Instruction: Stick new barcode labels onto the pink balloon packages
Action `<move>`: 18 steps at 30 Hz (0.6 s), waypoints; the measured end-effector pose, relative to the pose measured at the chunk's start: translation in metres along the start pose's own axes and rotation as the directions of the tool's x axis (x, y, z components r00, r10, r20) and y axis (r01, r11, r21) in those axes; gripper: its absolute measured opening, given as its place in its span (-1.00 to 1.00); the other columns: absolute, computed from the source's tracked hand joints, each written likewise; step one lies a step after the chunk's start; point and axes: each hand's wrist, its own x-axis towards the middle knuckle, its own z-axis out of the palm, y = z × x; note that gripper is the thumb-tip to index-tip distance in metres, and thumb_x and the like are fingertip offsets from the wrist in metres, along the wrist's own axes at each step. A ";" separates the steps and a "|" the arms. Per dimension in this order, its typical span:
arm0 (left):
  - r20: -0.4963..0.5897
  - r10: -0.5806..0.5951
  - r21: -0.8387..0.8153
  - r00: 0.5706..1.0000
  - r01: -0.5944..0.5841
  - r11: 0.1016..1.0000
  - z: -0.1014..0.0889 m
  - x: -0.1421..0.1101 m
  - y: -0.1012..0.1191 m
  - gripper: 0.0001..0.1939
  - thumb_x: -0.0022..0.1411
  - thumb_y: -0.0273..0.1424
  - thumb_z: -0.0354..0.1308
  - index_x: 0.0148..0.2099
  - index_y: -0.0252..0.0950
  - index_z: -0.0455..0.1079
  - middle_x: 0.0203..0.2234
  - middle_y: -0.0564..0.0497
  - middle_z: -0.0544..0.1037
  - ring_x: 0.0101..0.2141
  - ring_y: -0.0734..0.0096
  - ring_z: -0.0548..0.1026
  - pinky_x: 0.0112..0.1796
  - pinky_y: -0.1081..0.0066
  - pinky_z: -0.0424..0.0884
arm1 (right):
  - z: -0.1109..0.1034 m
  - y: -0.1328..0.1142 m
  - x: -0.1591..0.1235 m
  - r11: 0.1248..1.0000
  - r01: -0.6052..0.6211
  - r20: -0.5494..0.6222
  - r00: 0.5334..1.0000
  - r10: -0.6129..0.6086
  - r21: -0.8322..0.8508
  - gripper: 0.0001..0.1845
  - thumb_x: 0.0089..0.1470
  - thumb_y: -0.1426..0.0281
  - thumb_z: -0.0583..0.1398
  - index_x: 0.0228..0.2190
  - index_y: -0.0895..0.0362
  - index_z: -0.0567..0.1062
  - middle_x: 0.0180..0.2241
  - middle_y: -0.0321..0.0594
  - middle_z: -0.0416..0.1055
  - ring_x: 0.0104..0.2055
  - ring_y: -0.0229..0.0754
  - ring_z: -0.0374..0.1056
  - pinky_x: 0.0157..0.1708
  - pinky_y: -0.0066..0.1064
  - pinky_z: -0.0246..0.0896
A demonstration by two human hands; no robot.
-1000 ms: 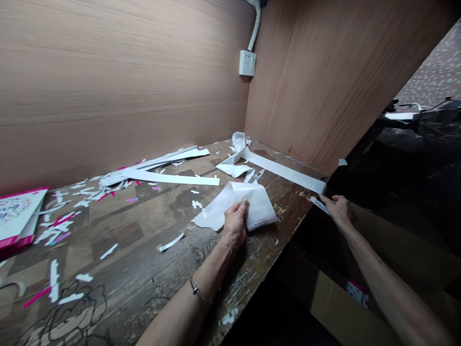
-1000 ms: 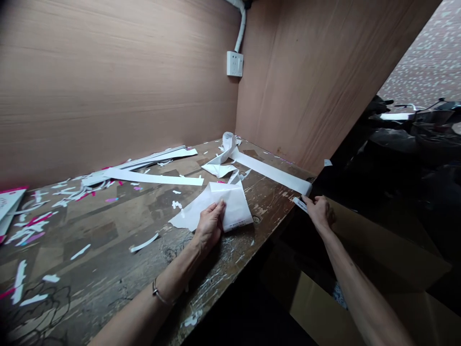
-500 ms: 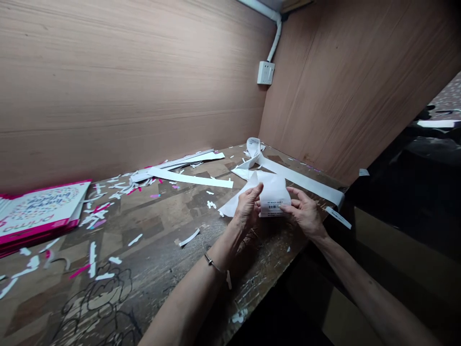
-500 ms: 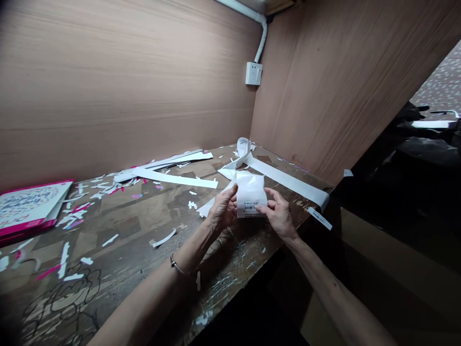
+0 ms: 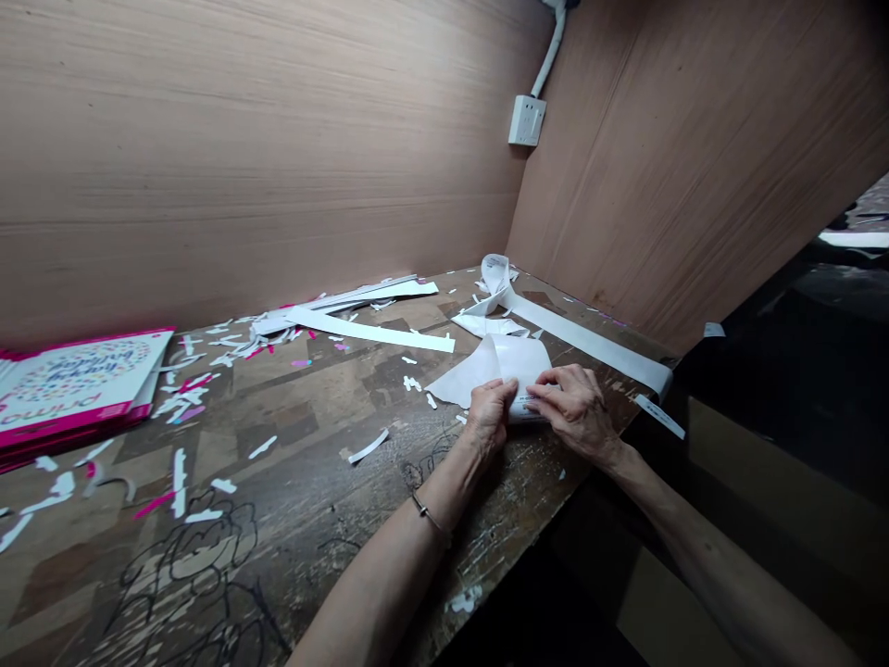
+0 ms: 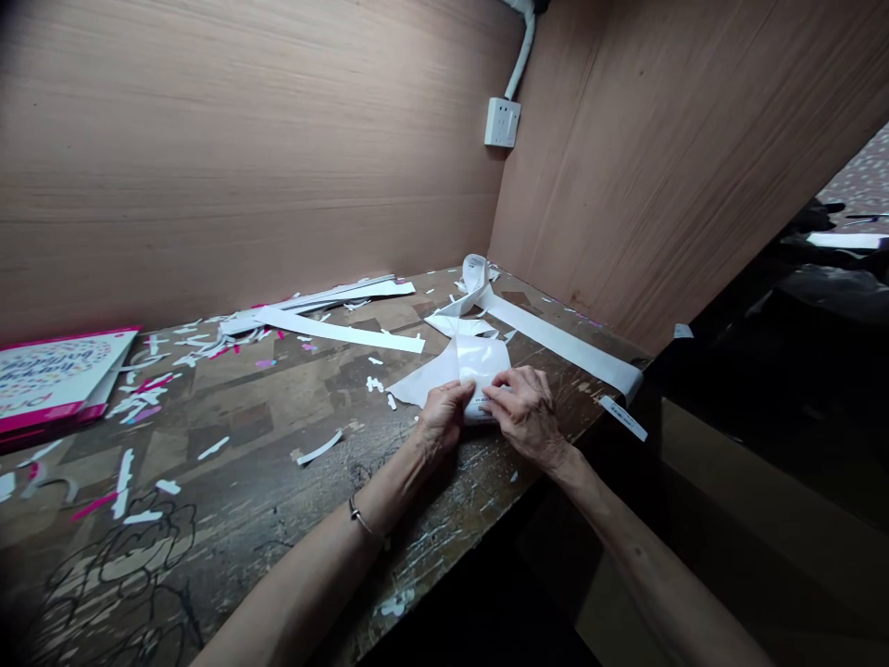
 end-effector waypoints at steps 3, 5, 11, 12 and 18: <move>-0.007 -0.004 -0.007 1.000 0.004 1.000 -0.002 0.000 0.002 -0.76 -0.36 -0.41 0.34 -0.62 -0.40 0.35 -0.74 0.09 0.38 -0.67 0.58 0.27 -0.60 0.52 0.18 | 0.006 0.000 0.000 0.997 0.063 -0.022 0.998 -0.062 0.052 -0.89 0.03 0.38 0.20 -0.36 0.11 0.52 -0.39 -0.20 0.39 -0.30 -0.13 0.20 -0.29 -0.27 0.07; -0.013 -0.009 -0.004 1.000 0.009 1.000 -0.003 0.000 0.002 -0.77 -0.36 -0.41 0.34 -0.61 -0.41 0.36 -0.73 0.08 0.39 -0.66 0.58 0.28 -0.59 0.52 0.19 | 0.010 0.001 -0.001 0.991 0.116 -0.078 0.991 -0.110 0.069 -0.90 0.05 0.41 0.18 -0.37 0.12 0.52 -0.40 -0.20 0.40 -0.31 -0.15 0.20 -0.28 -0.27 0.07; -0.040 -0.018 0.020 0.999 0.019 1.000 -0.003 0.002 -0.002 -0.78 -0.32 -0.41 0.34 -0.59 -0.42 0.40 -0.73 0.07 0.39 -0.67 0.59 0.27 -0.59 0.51 0.19 | 0.016 0.004 -0.006 0.973 0.211 -0.172 0.966 -0.193 0.092 -0.92 0.04 0.51 0.17 -0.40 0.15 0.49 -0.45 -0.21 0.40 -0.34 -0.17 0.20 -0.29 -0.26 0.08; -0.045 -0.019 0.023 0.999 0.020 1.000 -0.003 0.002 -0.002 -0.78 -0.31 -0.41 0.35 -0.59 -0.42 0.39 -0.74 0.08 0.38 -0.67 0.59 0.26 -0.60 0.52 0.17 | 0.016 0.004 -0.007 0.970 0.224 -0.173 0.963 -0.205 0.093 -0.91 0.04 0.53 0.17 -0.40 0.16 0.48 -0.45 -0.21 0.40 -0.34 -0.17 0.20 -0.28 -0.26 0.09; -0.091 -0.012 0.014 0.996 0.013 1.000 -0.002 0.002 -0.001 -0.80 -0.25 -0.41 0.34 -0.57 -0.42 0.41 -0.72 0.07 0.40 -0.66 0.58 0.28 -0.59 0.52 0.18 | 0.016 0.002 -0.011 0.952 0.299 -0.184 0.941 -0.283 0.067 -0.87 0.03 0.58 0.13 -0.42 0.16 0.45 -0.42 -0.21 0.41 -0.32 -0.18 0.22 -0.23 -0.22 0.12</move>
